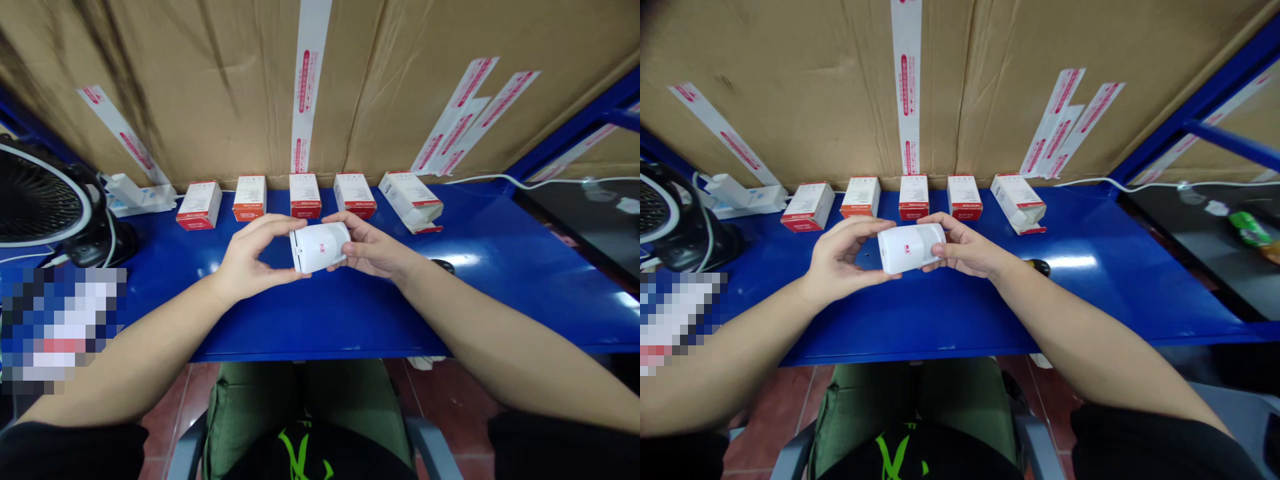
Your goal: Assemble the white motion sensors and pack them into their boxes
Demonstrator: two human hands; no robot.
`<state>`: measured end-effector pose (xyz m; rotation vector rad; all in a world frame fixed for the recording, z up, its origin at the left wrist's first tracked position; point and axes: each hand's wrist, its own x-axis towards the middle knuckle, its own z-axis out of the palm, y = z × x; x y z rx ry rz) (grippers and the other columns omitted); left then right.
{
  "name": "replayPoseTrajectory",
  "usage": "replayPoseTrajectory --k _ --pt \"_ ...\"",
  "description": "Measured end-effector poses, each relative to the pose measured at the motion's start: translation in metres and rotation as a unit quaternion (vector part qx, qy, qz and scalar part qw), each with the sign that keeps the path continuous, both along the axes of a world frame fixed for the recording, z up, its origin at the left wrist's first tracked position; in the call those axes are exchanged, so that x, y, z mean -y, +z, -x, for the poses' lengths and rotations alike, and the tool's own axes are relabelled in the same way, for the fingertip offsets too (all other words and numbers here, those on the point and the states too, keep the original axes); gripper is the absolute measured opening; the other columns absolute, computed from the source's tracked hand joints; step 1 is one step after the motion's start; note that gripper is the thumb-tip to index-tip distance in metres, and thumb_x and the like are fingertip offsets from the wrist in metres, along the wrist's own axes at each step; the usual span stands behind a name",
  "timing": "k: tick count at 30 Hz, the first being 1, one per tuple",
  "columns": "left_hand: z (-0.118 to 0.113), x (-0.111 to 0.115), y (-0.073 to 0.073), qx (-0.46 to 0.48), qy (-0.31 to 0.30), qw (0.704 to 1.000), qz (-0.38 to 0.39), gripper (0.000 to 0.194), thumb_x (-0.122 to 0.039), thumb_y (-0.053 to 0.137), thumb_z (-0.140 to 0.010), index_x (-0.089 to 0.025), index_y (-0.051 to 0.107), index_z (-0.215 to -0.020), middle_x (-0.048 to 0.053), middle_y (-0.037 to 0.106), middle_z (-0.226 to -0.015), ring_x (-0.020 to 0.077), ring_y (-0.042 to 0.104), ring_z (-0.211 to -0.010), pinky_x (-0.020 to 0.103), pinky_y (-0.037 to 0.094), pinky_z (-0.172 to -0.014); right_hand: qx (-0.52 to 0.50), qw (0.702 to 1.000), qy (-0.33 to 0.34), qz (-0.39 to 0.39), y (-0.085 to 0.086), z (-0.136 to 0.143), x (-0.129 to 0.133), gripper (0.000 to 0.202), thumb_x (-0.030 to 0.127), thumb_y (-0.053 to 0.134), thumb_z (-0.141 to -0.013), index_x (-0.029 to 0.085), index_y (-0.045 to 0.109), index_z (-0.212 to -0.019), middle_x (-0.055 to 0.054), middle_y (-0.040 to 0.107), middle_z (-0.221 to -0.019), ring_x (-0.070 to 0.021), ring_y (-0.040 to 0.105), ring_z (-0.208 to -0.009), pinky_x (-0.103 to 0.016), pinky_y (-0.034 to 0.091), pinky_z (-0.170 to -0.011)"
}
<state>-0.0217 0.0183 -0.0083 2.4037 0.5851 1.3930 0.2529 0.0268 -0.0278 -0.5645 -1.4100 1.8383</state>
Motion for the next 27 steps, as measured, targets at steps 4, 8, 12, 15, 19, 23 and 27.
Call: replayPoseTrajectory --k 4,8,12,15,19,23,27 --pt "0.0 0.001 -0.004 0.016 -0.016 0.999 0.023 0.068 -0.047 0.094 -0.087 -0.029 0.07 -0.147 0.01 0.079 -0.137 0.0262 0.079 -0.12 0.043 0.071 -0.102 0.014 1.0 -0.01 -0.026 0.0 0.0 0.0 0.06 0.047 0.097 -0.081 0.033 0.06 -0.125 0.0 0.072 -0.118 -0.0162 0.076 -0.096 -0.03 0.073 -0.075" --pt "-0.001 0.001 -0.007 0.004 -0.03 0.999 0.034 0.072 -0.044 0.093 -0.088 -0.03 0.065 -0.154 0.011 0.076 -0.146 0.027 0.08 -0.123 0.043 0.071 -0.105 0.025 0.999 -0.017 -0.04 -0.003 0.0 -0.001 0.058 0.045 0.097 -0.081 0.031 0.057 -0.121 0.002 0.072 -0.11 -0.0147 0.077 -0.092 -0.027 0.072 -0.073" --pt "-0.002 0.0 -0.006 0.001 -0.046 0.999 0.023 0.065 -0.04 0.093 -0.089 -0.029 0.069 -0.148 0.011 0.076 -0.145 0.0274 0.078 -0.127 0.042 0.07 -0.106 0.039 0.998 -0.007 -0.04 -0.004 0.001 -0.003 0.061 0.046 0.098 -0.081 0.03 0.054 -0.12 0.003 0.072 -0.104 -0.0141 0.077 -0.086 -0.027 0.07 -0.07" --pt "-0.004 -0.001 -0.006 0.001 -0.037 0.998 0.041 0.054 -0.041 0.094 -0.087 -0.025 0.074 -0.135 0.012 0.079 -0.137 0.0279 0.077 -0.127 0.043 0.071 -0.102 0.066 0.995 -0.013 -0.075 -0.003 0.001 -0.003 0.059 0.051 0.093 -0.085 0.03 0.054 -0.125 0.002 0.072 -0.104 -0.0152 0.075 -0.082 -0.03 0.069 -0.068" --pt "-0.001 -0.003 -0.004 0.014 -0.034 0.995 0.089 0.048 -0.04 0.098 -0.08 -0.02 0.073 -0.114 0.012 0.08 -0.121 0.0265 0.08 -0.114 0.041 0.072 -0.094 0.162 0.958 -0.065 -0.227 0.005 -0.001 0.002 0.066 0.049 0.095 -0.081 0.029 0.059 -0.132 -0.003 0.071 -0.117 -0.02 0.072 -0.096 -0.035 0.065 -0.08" --pt "0.013 -0.013 0.011 -0.069 -0.093 0.981 0.155 0.048 -0.037 0.1 -0.075 -0.019 0.075 -0.111 0.011 0.081 -0.114 0.0222 0.081 -0.101 0.033 0.07 -0.087 0.281 0.868 -0.099 -0.398 0.015 -0.006 0.008 0.059 0.039 0.096 -0.077 0.025 0.068 -0.127 -0.008 0.071 -0.122 -0.0258 0.069 -0.105 -0.041 0.058 -0.092" --pt "0.032 -0.026 0.034 -0.141 -0.056 0.972 0.18 0.019 -0.034 0.081 -0.091 -0.018 0.078 -0.1 0.006 0.082 -0.089 0.0176 0.078 -0.08 0.028 0.066 -0.076 0.348 0.811 -0.057 -0.467 0.022 -0.012 0.008 0.055 0.041 0.094 -0.08 0.021 0.071 -0.126 -0.008 0.072 -0.11 -0.0278 0.065 -0.102 -0.041 0.054 -0.092"
